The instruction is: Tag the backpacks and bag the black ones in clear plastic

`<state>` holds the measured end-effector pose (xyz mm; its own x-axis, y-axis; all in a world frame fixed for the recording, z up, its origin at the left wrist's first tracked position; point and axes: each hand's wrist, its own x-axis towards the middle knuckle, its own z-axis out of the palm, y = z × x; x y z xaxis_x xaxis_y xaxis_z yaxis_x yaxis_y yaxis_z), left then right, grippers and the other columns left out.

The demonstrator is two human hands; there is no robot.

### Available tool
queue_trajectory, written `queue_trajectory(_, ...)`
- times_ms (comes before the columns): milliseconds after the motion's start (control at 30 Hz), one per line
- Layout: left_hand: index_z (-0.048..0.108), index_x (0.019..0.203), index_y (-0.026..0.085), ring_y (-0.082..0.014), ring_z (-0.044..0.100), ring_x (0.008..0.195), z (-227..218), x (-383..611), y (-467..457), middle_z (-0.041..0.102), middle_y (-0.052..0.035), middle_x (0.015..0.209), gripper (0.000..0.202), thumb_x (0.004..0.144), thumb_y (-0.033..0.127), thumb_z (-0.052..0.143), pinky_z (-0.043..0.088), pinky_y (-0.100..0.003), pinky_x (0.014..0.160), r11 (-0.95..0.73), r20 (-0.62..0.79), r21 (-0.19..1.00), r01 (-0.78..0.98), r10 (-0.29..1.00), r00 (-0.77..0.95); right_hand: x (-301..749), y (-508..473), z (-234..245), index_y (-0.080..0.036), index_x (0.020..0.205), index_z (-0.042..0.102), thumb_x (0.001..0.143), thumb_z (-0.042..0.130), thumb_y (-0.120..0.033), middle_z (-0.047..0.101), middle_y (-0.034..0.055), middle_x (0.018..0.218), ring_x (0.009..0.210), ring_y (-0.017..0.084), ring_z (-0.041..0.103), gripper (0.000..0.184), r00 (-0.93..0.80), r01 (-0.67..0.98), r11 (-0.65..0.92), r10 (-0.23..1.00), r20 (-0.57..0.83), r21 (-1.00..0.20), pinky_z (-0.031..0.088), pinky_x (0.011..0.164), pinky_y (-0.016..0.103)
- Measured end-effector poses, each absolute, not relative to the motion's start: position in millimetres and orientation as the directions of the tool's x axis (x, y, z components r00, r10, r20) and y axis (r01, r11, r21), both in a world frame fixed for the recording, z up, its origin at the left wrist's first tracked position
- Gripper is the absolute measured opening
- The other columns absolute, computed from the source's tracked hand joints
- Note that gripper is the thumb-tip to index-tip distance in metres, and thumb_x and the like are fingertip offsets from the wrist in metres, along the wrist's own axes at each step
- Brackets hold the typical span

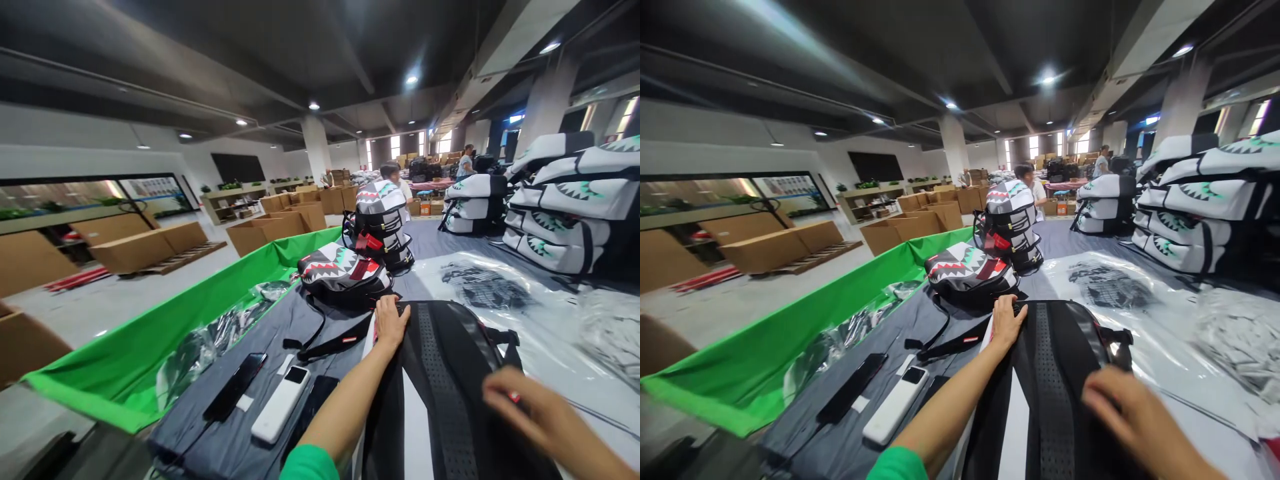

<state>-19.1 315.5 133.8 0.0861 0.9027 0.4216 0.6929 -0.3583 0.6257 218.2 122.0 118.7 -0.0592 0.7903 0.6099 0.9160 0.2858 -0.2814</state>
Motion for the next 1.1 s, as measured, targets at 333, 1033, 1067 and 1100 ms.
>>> queue_trajectory(333,0.074,0.104,0.022,-0.0216,0.066,0.104,166.8,55.1,314.8,0.076,-0.0041,0.105,0.017,0.092,0.019,0.063,0.051,-0.034,0.097,-0.764,0.472,0.473,0.439,0.64,0.606,274.1,219.9,159.4,-0.023,0.061,0.053,0.077,0.038,-0.082,0.059,0.0081,0.054,0.052,0.024,0.059,0.063,0.49,0.675,-0.152,0.824,0.285,-0.722,0.043,0.048,0.033)
queue_trajectory(1033,0.066,0.093,0.009,-0.0192,0.067,0.073,190.4,62.5,257.9,0.07,-0.0096,0.08,0.024,0.098,0.01,0.042,0.049,-0.033,0.076,-0.932,0.3,-0.292,0.213,0.122,0.946,253.7,135.8,200.7,-0.023,0.095,0.054,0.074,0.057,-0.079,0.058,-0.0005,0.067,0.047,0.016,0.049,0.06,0.363,0.674,0.032,0.856,0.368,-0.738,0.044,0.045,0.03)
queue_trajectory(1067,0.065,0.093,0.009,-0.0199,0.068,0.072,183.0,52.5,243.2,0.07,-0.0098,0.08,0.016,0.094,0.009,0.049,0.049,-0.031,0.069,-0.941,0.236,-0.188,0.28,0.233,0.943,257.0,143.7,200.8,-0.022,0.098,0.055,0.072,0.058,-0.082,0.056,-0.0007,0.067,0.05,0.017,0.05,0.065,0.313,0.636,0.058,0.892,0.326,-0.769,0.045,0.046,0.031)
queue_trajectory(1100,0.065,0.093,0.01,-0.0204,0.068,0.071,174.3,40.7,226.9,0.071,-0.0091,0.08,0.009,0.091,0.011,0.056,0.048,-0.029,0.064,-0.941,0.158,-0.057,0.335,0.323,0.933,259.1,153.7,200.4,-0.022,0.101,0.056,0.072,0.059,-0.084,0.053,-0.0017,0.066,0.053,0.017,0.051,0.068,0.237,0.611,0.097,0.924,0.299,-0.785,0.046,0.048,0.031)
